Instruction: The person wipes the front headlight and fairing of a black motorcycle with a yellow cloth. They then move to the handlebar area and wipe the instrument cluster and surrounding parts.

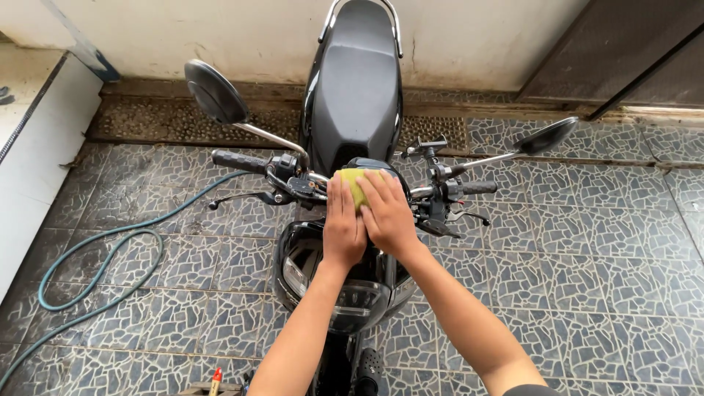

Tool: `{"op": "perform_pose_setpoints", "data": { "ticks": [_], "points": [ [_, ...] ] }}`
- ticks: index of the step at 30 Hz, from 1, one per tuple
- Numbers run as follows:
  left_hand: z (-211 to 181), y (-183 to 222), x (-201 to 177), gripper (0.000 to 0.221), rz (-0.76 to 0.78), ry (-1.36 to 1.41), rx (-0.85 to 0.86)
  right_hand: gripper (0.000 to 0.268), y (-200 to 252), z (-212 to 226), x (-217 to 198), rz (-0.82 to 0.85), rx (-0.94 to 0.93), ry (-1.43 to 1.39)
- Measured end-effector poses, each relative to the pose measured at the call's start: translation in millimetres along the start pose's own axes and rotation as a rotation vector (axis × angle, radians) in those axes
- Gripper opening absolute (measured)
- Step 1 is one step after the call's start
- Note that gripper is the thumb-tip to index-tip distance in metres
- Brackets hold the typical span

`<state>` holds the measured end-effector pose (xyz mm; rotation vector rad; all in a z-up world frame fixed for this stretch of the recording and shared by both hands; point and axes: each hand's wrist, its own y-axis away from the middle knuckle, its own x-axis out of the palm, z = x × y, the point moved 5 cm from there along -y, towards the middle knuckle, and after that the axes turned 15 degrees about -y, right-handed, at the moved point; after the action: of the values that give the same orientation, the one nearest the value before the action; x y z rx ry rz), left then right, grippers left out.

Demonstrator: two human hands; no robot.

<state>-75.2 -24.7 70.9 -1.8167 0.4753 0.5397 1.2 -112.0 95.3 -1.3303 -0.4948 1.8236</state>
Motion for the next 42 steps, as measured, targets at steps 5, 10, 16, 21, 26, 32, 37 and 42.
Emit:
{"op": "perform_pose_setpoints", "data": {
  "ticks": [5,10,16,21,26,32,37,42],
  "points": [
    [-10.7,9.0,-11.3,0.062,0.030,-0.013,-0.037,0.052,7.0,16.6,-6.1,0.040,0.045,-0.014],
    [-3.4,13.8,-13.2,0.061,0.034,-0.024,0.037,0.055,15.2,23.2,-9.9,0.056,0.027,0.035],
    [43.9,-28.5,59.7,0.057,0.144,-0.157,-0.004,0.046,-24.5,-70.8,42.0,0.169,0.197,0.036],
    [85.1,-54.3,138.2,0.053,0.550,-0.188,-0.074,0.045,-44.9,-156.4,90.9,0.383,0.668,-0.428],
    [89.6,-53.1,147.0,0.046,0.635,-0.136,-0.067,0.047,-46.2,-136.8,69.8,0.386,0.677,-0.432],
    [44.6,-54.6,85.8,0.041,0.408,-0.180,0.119,0.047,-49.4,-67.1,13.6,0.396,0.441,-0.275],
    [72.9,-70.7,120.3,0.042,0.738,-0.154,-0.071,0.050,-62.4,-98.2,40.5,0.471,0.561,-0.331],
    [99.6,-74.3,163.1,0.053,1.042,-0.049,-0.307,0.053,-53.0,-146.6,72.7,0.539,0.806,-0.407]
  ]
}}
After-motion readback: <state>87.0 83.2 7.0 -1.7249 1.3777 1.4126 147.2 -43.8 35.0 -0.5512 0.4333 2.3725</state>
